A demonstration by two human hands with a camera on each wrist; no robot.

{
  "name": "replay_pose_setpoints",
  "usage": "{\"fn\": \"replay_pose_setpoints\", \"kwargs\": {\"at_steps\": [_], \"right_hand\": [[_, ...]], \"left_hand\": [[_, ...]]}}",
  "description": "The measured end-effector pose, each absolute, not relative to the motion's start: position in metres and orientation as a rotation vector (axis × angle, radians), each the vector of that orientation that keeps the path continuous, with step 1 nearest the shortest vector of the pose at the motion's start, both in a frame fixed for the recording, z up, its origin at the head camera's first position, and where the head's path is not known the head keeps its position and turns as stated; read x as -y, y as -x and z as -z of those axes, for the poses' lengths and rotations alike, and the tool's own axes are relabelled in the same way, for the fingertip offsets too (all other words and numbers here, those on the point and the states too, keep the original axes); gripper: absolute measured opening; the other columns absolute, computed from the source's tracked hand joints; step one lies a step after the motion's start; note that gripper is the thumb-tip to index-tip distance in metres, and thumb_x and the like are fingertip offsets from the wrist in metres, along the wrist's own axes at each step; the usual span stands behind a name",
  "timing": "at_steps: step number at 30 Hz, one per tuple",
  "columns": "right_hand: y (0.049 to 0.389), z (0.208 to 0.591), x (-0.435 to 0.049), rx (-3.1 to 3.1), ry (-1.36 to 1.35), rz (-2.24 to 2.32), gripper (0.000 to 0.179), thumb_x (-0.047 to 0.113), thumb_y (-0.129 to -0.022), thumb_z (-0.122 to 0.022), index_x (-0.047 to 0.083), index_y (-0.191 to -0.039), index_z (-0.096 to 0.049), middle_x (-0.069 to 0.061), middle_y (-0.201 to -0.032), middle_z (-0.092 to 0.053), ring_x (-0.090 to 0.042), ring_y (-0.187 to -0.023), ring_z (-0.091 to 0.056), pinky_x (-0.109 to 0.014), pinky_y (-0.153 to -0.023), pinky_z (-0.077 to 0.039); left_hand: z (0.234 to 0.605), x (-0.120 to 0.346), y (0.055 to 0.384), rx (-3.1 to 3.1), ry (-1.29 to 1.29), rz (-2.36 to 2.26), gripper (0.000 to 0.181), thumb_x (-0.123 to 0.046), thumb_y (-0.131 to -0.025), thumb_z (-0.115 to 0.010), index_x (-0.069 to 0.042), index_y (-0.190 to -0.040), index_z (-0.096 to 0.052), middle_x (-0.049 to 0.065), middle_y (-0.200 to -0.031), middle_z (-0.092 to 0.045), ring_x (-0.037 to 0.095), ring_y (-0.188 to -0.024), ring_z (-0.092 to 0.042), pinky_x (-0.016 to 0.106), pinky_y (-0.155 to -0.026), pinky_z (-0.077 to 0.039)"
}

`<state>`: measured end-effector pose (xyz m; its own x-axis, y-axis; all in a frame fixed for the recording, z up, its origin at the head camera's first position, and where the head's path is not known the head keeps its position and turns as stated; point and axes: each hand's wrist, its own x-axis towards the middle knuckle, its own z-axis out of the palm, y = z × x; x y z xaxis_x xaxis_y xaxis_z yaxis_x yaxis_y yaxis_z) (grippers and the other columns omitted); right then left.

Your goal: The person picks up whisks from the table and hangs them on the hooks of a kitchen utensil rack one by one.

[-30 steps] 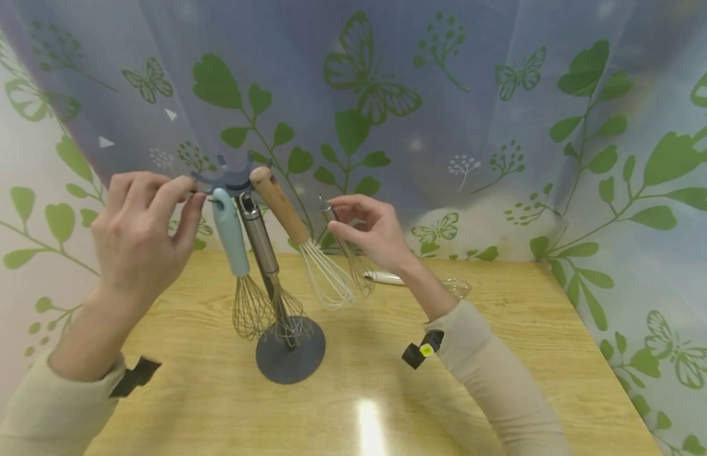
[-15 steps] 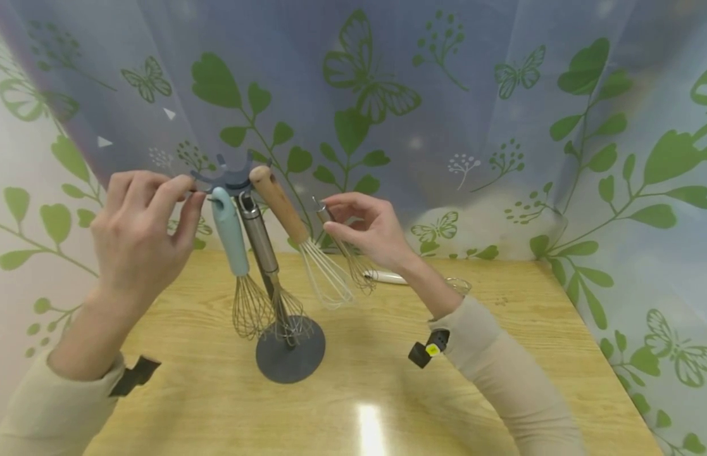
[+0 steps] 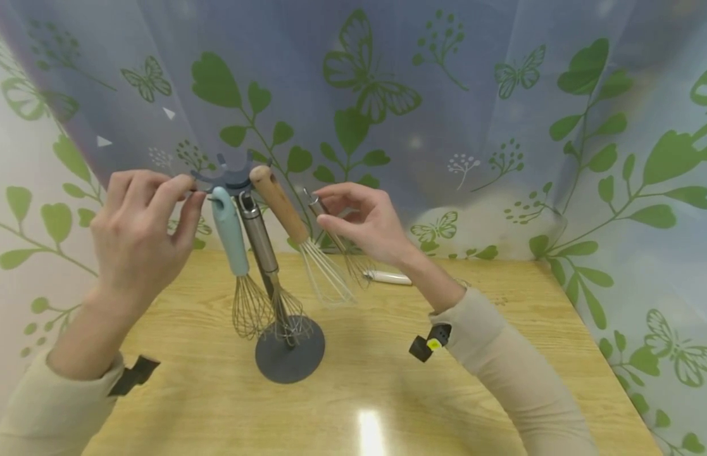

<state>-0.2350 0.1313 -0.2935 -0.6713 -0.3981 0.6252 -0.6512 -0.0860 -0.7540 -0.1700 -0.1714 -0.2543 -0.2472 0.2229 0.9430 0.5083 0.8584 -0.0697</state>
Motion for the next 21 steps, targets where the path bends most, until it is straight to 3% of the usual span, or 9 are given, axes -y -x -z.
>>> {"fn": "replay_pose_setpoints", "kwargs": {"at_steps": [5,9,12,21], "right_hand": [[0.234,0.285,-0.128,1.959,-1.174,-1.843,0.046,-0.012,-0.090,-0.070,0.024,-0.118,-0.075,0.010,-0.095,-0.073,-0.009,-0.087,-0.066,-0.021,-0.070,-0.058],[0.234,0.280,-0.127,1.975,-1.172,-1.837,0.034,-0.012,-0.090,-0.070,0.001,-0.121,-0.073,0.010,-0.095,-0.073,-0.010,-0.086,-0.065,-0.021,-0.069,-0.056],[0.235,0.276,-0.126,2.002,-1.159,-1.807,0.034,-0.012,-0.090,-0.070,-0.013,-0.124,-0.066,0.010,-0.095,-0.073,-0.010,-0.087,-0.066,-0.022,-0.070,-0.057],[0.242,0.265,-0.124,2.038,-1.173,-1.697,0.034,-0.009,-0.091,-0.071,-0.013,-0.124,-0.066,0.013,-0.095,-0.072,-0.009,-0.086,-0.067,-0.022,-0.069,-0.057]], "left_hand": [[0.253,0.172,0.169,1.851,0.545,0.281,0.019,-0.022,-0.106,-0.061,-0.006,-0.108,-0.069,0.018,-0.094,-0.066,0.041,-0.096,-0.060,0.051,-0.059,-0.051],[0.253,0.172,0.168,1.856,0.541,0.275,0.018,-0.022,-0.106,-0.061,-0.006,-0.108,-0.069,0.018,-0.094,-0.066,0.041,-0.096,-0.060,0.051,-0.059,-0.051],[0.253,0.172,0.168,1.858,0.541,0.277,0.018,-0.022,-0.105,-0.061,-0.006,-0.108,-0.069,0.019,-0.094,-0.066,0.041,-0.097,-0.060,0.051,-0.059,-0.051],[0.254,0.172,0.168,1.856,0.537,0.264,0.016,-0.020,-0.104,-0.064,-0.006,-0.108,-0.069,0.019,-0.094,-0.066,0.041,-0.096,-0.060,0.052,-0.058,-0.051]]}}
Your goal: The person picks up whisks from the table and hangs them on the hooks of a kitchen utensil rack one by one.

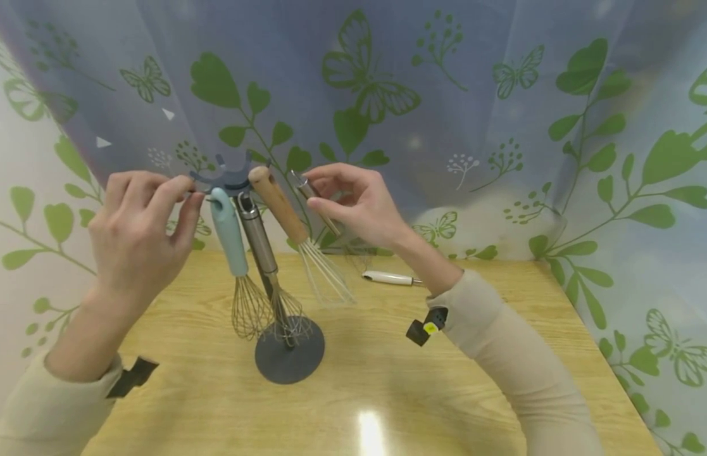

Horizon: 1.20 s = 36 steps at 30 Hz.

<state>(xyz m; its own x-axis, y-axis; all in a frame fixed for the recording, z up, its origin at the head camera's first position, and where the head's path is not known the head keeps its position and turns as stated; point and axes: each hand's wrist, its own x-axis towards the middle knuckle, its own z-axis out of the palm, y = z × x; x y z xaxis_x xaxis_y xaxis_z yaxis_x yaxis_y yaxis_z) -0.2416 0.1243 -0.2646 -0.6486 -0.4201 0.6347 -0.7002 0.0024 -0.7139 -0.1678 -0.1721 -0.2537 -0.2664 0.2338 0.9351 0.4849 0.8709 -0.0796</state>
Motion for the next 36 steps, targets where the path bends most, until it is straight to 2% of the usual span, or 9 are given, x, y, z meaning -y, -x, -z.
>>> {"fn": "replay_pose_setpoints", "kwargs": {"at_steps": [13,18,25,36], "right_hand": [[0.248,0.254,-0.120,2.073,-1.170,-1.656,0.032,-0.009,-0.091,-0.072,-0.010,-0.123,-0.068,0.014,-0.095,-0.073,-0.009,-0.087,-0.068,-0.023,-0.068,-0.058],[0.251,0.249,-0.118,2.051,-1.203,-1.642,0.031,-0.010,-0.092,-0.070,-0.012,-0.122,-0.068,0.014,-0.094,-0.072,-0.010,-0.084,-0.066,-0.024,-0.065,-0.053],[0.252,0.242,-0.119,2.056,-1.204,-1.659,0.032,-0.009,-0.092,-0.071,-0.011,-0.123,-0.068,0.010,-0.095,-0.072,-0.013,-0.084,-0.066,-0.026,-0.069,-0.057],[0.255,0.239,-0.113,2.080,-1.198,-1.636,0.032,-0.006,-0.093,-0.072,-0.008,-0.126,-0.069,0.013,-0.096,-0.072,-0.012,-0.088,-0.068,-0.026,-0.072,-0.060]], "left_hand": [[0.255,0.172,0.169,1.846,0.537,0.269,0.018,-0.022,-0.106,-0.061,-0.006,-0.108,-0.069,0.019,-0.093,-0.066,0.042,-0.096,-0.060,0.052,-0.060,-0.052],[0.255,0.172,0.169,1.841,0.536,0.269,0.019,-0.022,-0.106,-0.061,-0.006,-0.108,-0.069,0.019,-0.093,-0.066,0.042,-0.096,-0.060,0.052,-0.059,-0.052],[0.255,0.172,0.170,1.836,0.541,0.270,0.018,-0.022,-0.105,-0.061,-0.006,-0.107,-0.069,0.019,-0.093,-0.066,0.042,-0.096,-0.060,0.052,-0.059,-0.052],[0.255,0.172,0.170,1.839,0.539,0.274,0.017,-0.021,-0.104,-0.063,-0.005,-0.107,-0.069,0.019,-0.092,-0.067,0.042,-0.095,-0.061,0.052,-0.057,-0.051]]}}
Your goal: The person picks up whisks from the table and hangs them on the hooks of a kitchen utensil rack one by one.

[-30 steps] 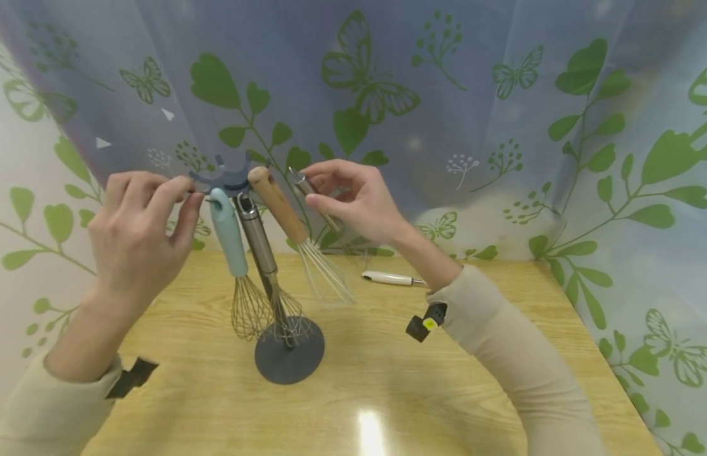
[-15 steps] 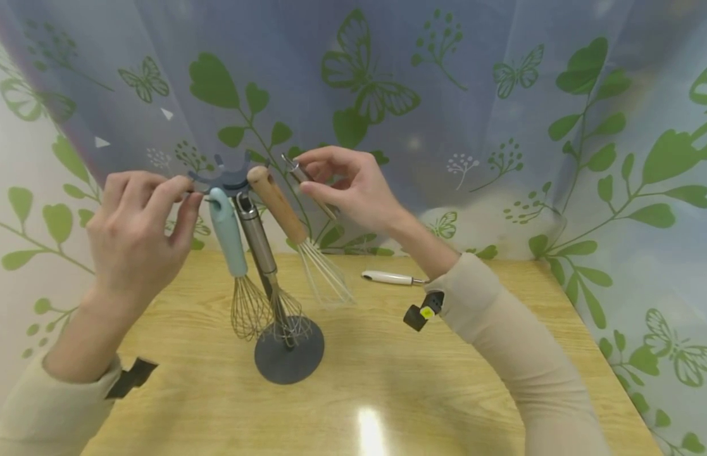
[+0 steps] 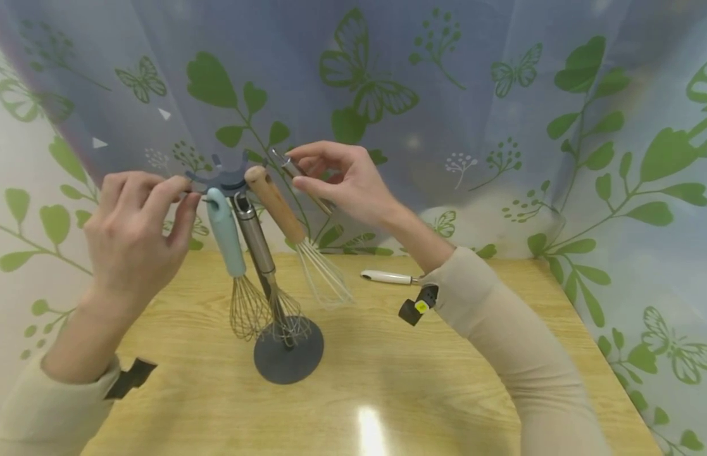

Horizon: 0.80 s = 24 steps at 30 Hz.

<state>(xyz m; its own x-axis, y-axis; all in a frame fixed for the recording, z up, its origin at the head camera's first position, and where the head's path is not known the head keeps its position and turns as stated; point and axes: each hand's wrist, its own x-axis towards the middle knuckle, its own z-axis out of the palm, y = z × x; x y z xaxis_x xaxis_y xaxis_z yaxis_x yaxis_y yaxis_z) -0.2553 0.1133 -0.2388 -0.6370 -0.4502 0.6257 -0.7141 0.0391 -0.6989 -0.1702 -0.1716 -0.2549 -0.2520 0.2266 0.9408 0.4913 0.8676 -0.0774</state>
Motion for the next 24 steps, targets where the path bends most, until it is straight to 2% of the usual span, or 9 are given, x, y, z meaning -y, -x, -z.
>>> {"fn": "replay_pose_setpoints", "kwargs": {"at_steps": [15,24], "right_hand": [[0.2577,0.2374,-0.1075,2.134,-1.207,-1.603,0.031,-0.003,-0.094,-0.073,-0.007,-0.125,-0.070,0.014,-0.094,-0.072,-0.011,-0.088,-0.068,-0.024,-0.068,-0.059],[0.2585,0.2403,-0.1052,2.147,-1.243,-1.611,0.031,-0.001,-0.095,-0.073,-0.006,-0.125,-0.071,0.008,-0.095,-0.074,-0.013,-0.087,-0.068,-0.026,-0.063,-0.054]], "left_hand": [[0.2555,0.1725,0.1702,1.840,0.539,0.272,0.016,-0.022,-0.104,-0.063,-0.007,-0.108,-0.068,0.019,-0.093,-0.066,0.042,-0.096,-0.061,0.052,-0.057,-0.051],[0.2554,0.1727,0.1703,1.844,0.537,0.273,0.019,-0.023,-0.106,-0.061,-0.006,-0.108,-0.069,0.019,-0.093,-0.067,0.042,-0.097,-0.061,0.053,-0.058,-0.052]]}}
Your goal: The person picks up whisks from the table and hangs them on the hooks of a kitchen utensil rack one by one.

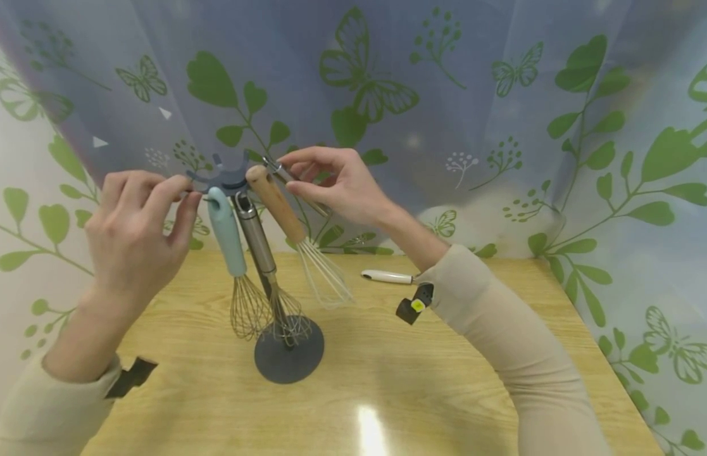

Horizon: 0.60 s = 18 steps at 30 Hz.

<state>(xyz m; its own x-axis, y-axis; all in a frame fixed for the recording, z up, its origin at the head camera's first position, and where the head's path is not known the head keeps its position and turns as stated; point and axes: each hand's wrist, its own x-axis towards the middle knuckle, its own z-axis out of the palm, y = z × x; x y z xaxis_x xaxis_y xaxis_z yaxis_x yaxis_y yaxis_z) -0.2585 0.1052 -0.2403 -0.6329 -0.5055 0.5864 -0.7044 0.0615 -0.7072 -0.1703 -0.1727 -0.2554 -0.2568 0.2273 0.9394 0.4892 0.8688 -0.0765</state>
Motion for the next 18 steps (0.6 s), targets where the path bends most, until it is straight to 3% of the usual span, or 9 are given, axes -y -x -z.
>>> {"fn": "replay_pose_setpoints", "kwargs": {"at_steps": [7,18], "right_hand": [[0.2580,0.2410,-0.1042,2.148,-1.250,-1.610,0.031,0.003,-0.095,-0.075,-0.007,-0.124,-0.071,0.003,-0.094,-0.074,-0.014,-0.085,-0.067,-0.024,-0.060,-0.049],[0.2556,0.2483,-0.0998,2.184,-1.248,-1.615,0.032,-0.006,-0.093,-0.072,-0.008,-0.125,-0.071,0.004,-0.103,-0.075,-0.013,-0.086,-0.069,-0.028,-0.072,-0.060]], "left_hand": [[0.2553,0.1729,0.1701,1.847,0.539,0.267,0.018,-0.023,-0.106,-0.061,-0.006,-0.108,-0.068,0.019,-0.093,-0.066,0.042,-0.097,-0.061,0.053,-0.058,-0.051],[0.2555,0.1728,0.1697,1.849,0.538,0.276,0.018,-0.022,-0.106,-0.062,-0.006,-0.107,-0.068,0.019,-0.093,-0.066,0.042,-0.097,-0.061,0.052,-0.059,-0.051]]}}
